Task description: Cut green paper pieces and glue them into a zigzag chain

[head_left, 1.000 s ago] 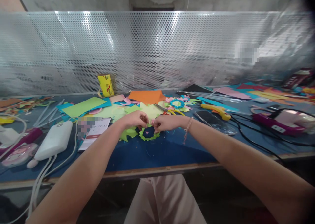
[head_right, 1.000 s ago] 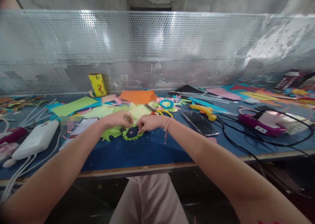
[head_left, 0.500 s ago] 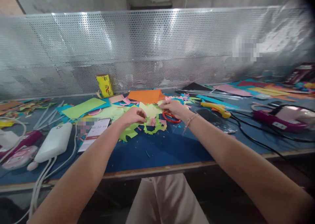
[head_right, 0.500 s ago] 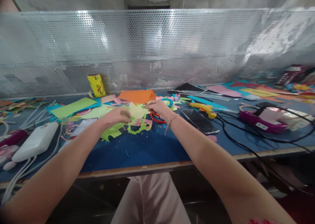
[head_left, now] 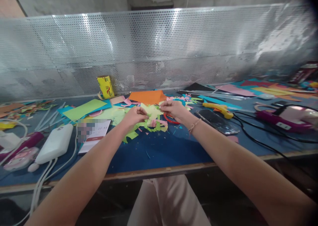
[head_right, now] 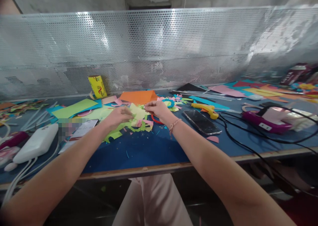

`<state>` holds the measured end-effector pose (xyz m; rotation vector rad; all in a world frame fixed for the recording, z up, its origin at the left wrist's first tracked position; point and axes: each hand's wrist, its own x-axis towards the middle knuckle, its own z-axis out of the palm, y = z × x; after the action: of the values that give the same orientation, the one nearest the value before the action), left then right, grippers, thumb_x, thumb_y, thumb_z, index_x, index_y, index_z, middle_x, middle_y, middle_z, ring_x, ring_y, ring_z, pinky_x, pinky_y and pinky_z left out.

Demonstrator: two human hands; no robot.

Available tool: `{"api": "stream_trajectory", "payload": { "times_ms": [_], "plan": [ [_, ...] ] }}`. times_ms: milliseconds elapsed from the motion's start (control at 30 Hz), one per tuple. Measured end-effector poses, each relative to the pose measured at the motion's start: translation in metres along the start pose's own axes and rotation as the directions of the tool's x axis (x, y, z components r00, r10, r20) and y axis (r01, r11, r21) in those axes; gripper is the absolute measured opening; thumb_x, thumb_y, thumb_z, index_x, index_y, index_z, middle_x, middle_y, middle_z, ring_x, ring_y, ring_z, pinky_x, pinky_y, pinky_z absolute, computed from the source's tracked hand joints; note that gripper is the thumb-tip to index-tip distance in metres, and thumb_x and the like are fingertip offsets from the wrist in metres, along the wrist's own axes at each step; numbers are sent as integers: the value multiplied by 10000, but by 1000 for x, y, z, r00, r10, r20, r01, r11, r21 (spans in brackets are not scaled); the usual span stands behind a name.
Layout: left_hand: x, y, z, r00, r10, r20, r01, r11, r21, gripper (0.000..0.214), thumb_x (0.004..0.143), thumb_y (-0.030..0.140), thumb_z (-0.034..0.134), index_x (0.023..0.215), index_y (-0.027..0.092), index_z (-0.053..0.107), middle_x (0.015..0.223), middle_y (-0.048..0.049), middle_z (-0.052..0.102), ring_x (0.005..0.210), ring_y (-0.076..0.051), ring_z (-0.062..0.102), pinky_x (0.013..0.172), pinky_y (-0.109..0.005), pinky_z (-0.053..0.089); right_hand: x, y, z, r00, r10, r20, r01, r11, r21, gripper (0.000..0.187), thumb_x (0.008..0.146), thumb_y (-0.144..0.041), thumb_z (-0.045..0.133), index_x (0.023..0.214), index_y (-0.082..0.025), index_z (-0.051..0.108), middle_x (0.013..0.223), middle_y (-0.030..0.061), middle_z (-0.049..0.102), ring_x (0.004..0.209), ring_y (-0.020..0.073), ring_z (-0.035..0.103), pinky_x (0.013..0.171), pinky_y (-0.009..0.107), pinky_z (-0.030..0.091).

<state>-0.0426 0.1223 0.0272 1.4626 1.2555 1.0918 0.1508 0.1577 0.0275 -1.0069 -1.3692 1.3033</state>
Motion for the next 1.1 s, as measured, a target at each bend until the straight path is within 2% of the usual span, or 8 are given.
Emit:
{"api": "stream_trajectory", "payload": {
  "times_ms": [200,333,467,567,700,900,1100],
  "plan": [
    [2,-4,2,999,48,-20,-48,998,-40,232,635,87,678,845,118,585,794,-64,611,680,-122,588,638,-282,482,-3,0,3,998,-52,22,54,997,-62,138,603,-166,708,702,-150,613,691,16,609,638,90,558,650,247,473],
    [0,-2,3,999,38,-3,-39,999,-10,213,652,94,663,856,114,605,811,-77,621,705,-136,598,648,-288,482,-4,0,3,998,-70,0,70,997,-32,123,630,-146,687,740,-156,633,714,16,625,673,93,581,739,272,484],
    [-2,2,4,1000,17,7,-16,1000,-23,200,659,87,656,851,105,605,808,-74,612,725,-139,601,652,-284,485,-1,5,0,988,-153,19,154,984,-88,132,633,-184,703,758,-164,667,731,25,651,714,110,605,803,303,484],
    [-2,2,5,1000,2,14,-1,998,-67,197,658,78,661,844,107,605,789,-59,603,708,-126,597,650,-274,484,1,7,-1,979,-198,46,203,968,-145,130,643,-201,698,768,-170,681,733,24,660,707,115,617,785,309,492],
    [-1,1,5,999,-36,22,38,989,-145,189,642,49,671,810,110,607,744,-37,607,662,-101,589,653,-257,481,-3,4,1,973,-228,26,228,955,-191,109,671,-232,670,759,-170,690,738,33,675,678,125,628,749,323,510],
    [0,3,5,995,-102,17,103,957,-270,149,667,26,644,789,108,615,714,-30,622,661,-94,604,746,-275,483,-9,2,8,943,-330,40,328,906,-268,172,631,-295,702,756,-176,703,823,49,692,796,159,626,809,338,491],
    [1,-1,8,998,-58,-16,50,951,-305,171,649,28,671,773,109,585,697,-19,606,653,-91,597,725,-276,483,-10,5,13,958,-287,17,282,927,-246,236,616,-362,705,745,-169,663,792,48,668,768,145,606,765,312,483]
  ]
}}
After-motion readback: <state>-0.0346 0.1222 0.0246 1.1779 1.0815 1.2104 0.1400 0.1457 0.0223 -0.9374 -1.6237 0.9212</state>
